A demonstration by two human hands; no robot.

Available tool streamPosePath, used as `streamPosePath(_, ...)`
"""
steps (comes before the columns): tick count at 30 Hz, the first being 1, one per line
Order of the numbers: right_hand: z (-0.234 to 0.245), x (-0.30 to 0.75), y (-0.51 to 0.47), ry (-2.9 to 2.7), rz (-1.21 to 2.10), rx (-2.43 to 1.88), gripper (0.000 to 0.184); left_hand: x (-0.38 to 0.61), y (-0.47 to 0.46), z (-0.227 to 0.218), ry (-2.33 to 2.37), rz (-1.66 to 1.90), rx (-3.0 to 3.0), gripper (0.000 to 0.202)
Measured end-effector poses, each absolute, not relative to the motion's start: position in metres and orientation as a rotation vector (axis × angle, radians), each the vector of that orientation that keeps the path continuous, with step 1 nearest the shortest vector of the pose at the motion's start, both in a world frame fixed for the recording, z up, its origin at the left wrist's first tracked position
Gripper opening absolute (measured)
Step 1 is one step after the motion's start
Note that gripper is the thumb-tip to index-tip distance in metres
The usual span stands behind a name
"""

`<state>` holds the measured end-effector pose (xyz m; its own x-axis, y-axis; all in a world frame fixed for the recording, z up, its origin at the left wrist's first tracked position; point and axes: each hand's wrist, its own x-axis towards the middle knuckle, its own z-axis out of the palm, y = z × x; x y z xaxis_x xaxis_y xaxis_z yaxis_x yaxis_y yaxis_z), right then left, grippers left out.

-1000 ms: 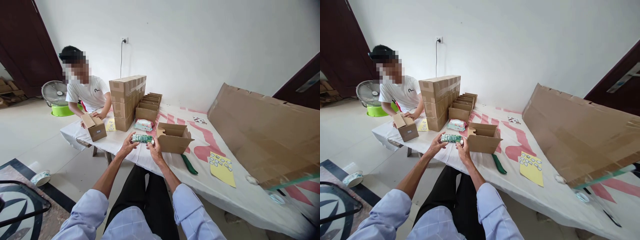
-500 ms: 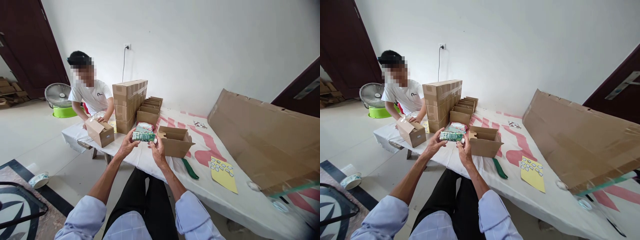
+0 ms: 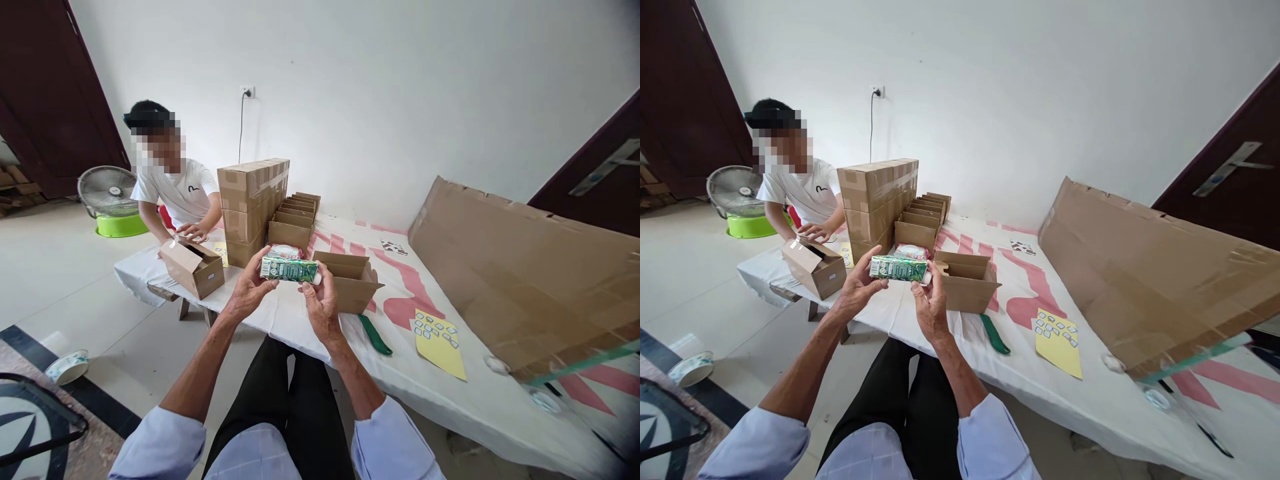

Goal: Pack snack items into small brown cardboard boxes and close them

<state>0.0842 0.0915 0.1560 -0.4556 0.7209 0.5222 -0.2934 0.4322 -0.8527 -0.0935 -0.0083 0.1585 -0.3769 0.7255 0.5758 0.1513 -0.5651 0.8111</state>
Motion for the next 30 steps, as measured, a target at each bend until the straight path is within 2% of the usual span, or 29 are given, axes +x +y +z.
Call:
streamPosePath(8, 0.156, 0.093, 0.080, -1.657, 1.209, -0.353, 0.066, -0.080, -0.022, 0.167, 1.163, 2.008, 1.473, 0.084)
streamPosePath(14, 0.151, 0.089, 0.079, -1.670, 1.216, -0.376, 0.067, -0.083, -0.021, 0.156, 1.200, 1.999, 1.455, 0.085)
streamPosePath(22, 0.100, 0.073, 0.100, -1.694, 1.273, -0.498, 0.064, -0.103, -0.001, 0.100, 1.255, 1.964, 1.228, 0.095)
streamPosePath(30, 0.030, 0.056, 0.115, -1.679, 1.303, -0.595, 0.065, -0.112, 0.010, 0.034, 1.430, 1.910, 1.045, 0.092)
